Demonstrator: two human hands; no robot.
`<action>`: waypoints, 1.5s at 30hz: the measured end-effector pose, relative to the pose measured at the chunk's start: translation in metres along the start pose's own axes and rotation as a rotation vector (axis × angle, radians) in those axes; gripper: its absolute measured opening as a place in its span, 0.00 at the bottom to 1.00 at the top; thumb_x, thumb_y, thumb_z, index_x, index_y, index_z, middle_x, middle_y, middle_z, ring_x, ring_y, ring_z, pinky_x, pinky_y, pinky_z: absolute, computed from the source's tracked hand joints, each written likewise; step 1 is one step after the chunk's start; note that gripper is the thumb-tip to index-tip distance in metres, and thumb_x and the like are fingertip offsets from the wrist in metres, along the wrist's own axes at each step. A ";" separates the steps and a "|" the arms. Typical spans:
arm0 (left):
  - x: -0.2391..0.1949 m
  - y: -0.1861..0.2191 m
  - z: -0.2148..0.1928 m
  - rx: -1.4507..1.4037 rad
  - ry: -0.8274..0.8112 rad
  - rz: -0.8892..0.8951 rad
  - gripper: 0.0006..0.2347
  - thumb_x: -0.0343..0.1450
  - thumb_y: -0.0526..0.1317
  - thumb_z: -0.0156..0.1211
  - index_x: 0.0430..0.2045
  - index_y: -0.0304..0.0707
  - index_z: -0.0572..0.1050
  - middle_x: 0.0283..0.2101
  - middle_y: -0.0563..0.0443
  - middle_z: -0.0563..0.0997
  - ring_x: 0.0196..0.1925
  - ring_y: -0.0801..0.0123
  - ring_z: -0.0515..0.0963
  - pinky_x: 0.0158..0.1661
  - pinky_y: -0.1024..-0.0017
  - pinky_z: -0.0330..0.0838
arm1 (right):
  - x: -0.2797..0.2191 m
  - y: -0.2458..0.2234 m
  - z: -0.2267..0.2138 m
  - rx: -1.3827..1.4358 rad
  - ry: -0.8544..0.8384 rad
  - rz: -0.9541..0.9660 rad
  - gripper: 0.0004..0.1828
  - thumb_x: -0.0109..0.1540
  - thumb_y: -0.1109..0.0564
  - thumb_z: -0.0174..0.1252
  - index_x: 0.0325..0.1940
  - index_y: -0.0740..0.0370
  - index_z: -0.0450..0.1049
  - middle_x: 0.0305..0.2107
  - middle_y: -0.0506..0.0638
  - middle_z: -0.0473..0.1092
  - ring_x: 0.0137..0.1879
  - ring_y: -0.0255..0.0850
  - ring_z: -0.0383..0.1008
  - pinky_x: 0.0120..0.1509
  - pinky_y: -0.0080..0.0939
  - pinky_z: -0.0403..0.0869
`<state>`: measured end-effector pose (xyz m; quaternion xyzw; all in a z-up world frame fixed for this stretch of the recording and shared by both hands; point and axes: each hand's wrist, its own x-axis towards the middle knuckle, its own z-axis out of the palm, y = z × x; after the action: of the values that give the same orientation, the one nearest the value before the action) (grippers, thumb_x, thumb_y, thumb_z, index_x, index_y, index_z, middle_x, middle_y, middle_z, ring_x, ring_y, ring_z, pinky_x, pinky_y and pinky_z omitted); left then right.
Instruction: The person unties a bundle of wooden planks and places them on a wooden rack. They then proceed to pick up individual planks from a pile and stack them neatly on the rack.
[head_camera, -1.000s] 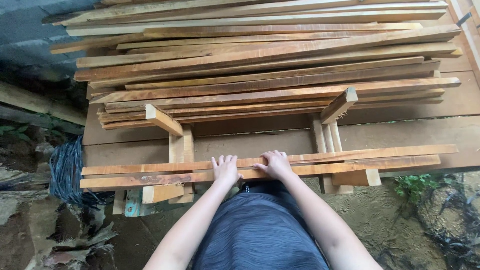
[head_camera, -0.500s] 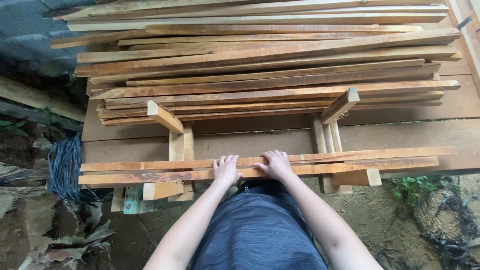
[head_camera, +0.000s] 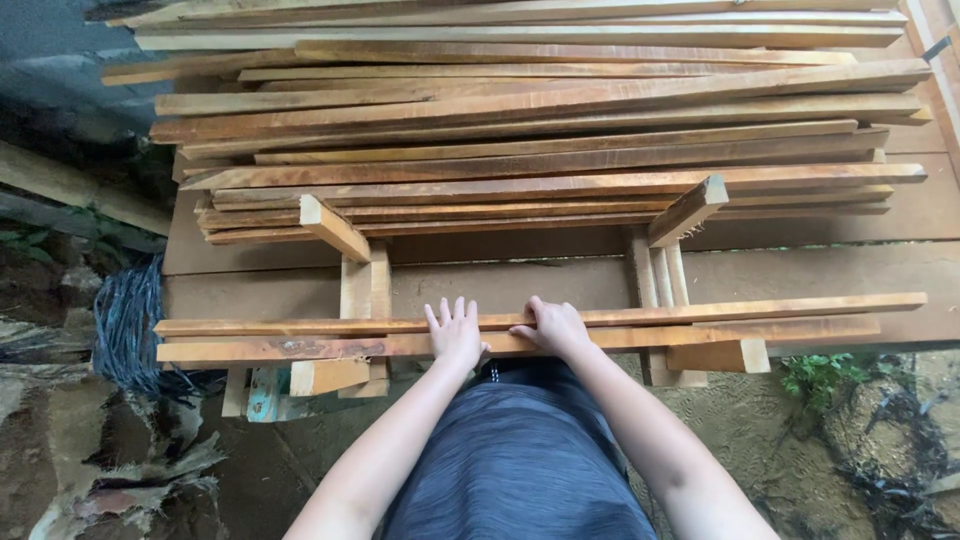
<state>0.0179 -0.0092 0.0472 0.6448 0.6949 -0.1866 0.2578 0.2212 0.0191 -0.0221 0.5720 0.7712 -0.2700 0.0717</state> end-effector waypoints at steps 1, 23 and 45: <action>0.000 -0.001 0.003 0.000 -0.001 0.001 0.35 0.68 0.48 0.70 0.70 0.46 0.59 0.75 0.48 0.60 0.78 0.50 0.50 0.72 0.39 0.29 | 0.000 0.002 0.004 0.000 -0.001 0.002 0.24 0.61 0.29 0.57 0.49 0.46 0.71 0.40 0.46 0.78 0.53 0.44 0.79 0.60 0.49 0.68; 0.016 -0.037 0.030 -0.107 0.025 0.135 0.39 0.66 0.56 0.69 0.71 0.45 0.57 0.74 0.48 0.59 0.78 0.47 0.51 0.73 0.38 0.38 | 0.000 0.005 0.014 -0.023 0.342 -0.025 0.30 0.55 0.23 0.60 0.47 0.43 0.77 0.38 0.43 0.74 0.51 0.42 0.74 0.63 0.50 0.66; 0.061 -0.113 0.121 -0.004 0.472 0.411 0.24 0.63 0.45 0.66 0.56 0.60 0.72 0.56 0.67 0.77 0.64 0.74 0.73 0.68 0.54 0.56 | -0.020 0.027 -0.007 -0.189 0.093 -0.272 0.26 0.57 0.45 0.63 0.58 0.46 0.70 0.57 0.42 0.71 0.69 0.43 0.68 0.62 0.50 0.75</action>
<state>-0.0826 -0.0432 -0.0945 0.7969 0.5910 0.0257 0.1227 0.2545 0.0106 -0.0168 0.4651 0.8659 -0.1767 0.0522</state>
